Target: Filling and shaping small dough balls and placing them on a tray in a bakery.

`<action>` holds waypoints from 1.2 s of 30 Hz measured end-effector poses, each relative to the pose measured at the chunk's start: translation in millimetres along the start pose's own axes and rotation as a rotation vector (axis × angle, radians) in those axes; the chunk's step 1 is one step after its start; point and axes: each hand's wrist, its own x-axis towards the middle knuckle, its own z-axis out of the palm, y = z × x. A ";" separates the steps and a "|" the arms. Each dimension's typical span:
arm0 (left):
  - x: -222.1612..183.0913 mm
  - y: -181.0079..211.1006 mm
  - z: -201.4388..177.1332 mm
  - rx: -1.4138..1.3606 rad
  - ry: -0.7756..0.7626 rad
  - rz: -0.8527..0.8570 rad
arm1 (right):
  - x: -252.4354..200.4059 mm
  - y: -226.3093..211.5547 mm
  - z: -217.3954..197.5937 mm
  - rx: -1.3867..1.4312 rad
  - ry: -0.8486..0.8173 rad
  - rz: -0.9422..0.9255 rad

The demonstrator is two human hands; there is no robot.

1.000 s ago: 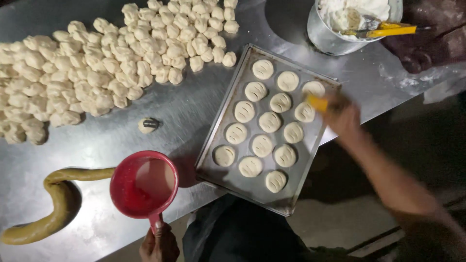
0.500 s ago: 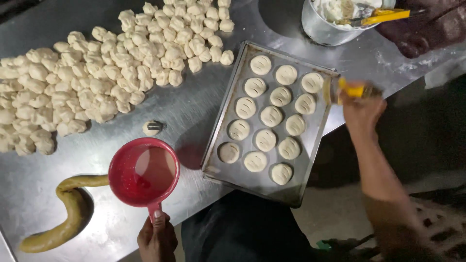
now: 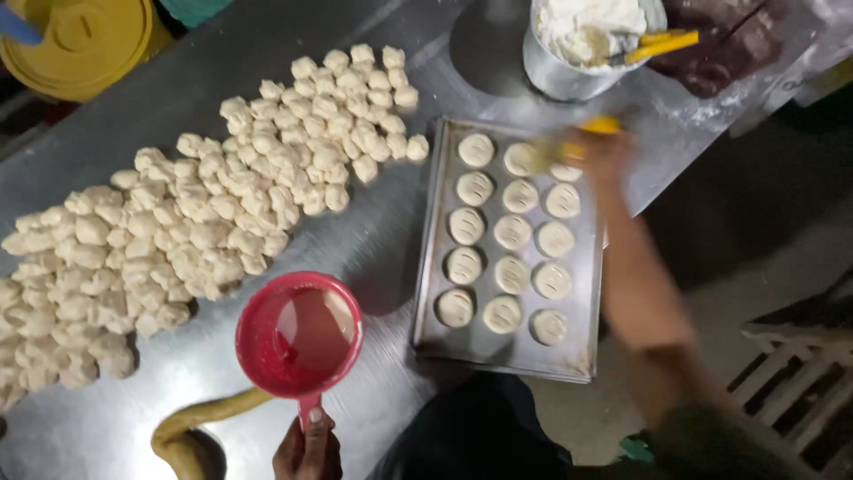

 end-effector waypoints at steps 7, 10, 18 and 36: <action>26.6 8.2 -31.9 0.029 -0.066 0.091 | -2.4 39.5 -49.1 0.821 0.273 -0.138; 43.6 -0.7 -42.4 0.006 -0.073 0.134 | -21.5 -16.1 116.2 0.327 0.200 -0.218; 57.4 0.9 -77.7 0.008 -0.223 0.064 | -59.7 48.1 111.8 -0.175 0.284 0.083; 28.4 18.4 -110.7 0.038 -0.244 0.047 | -174.7 -52.3 119.8 0.052 0.325 0.091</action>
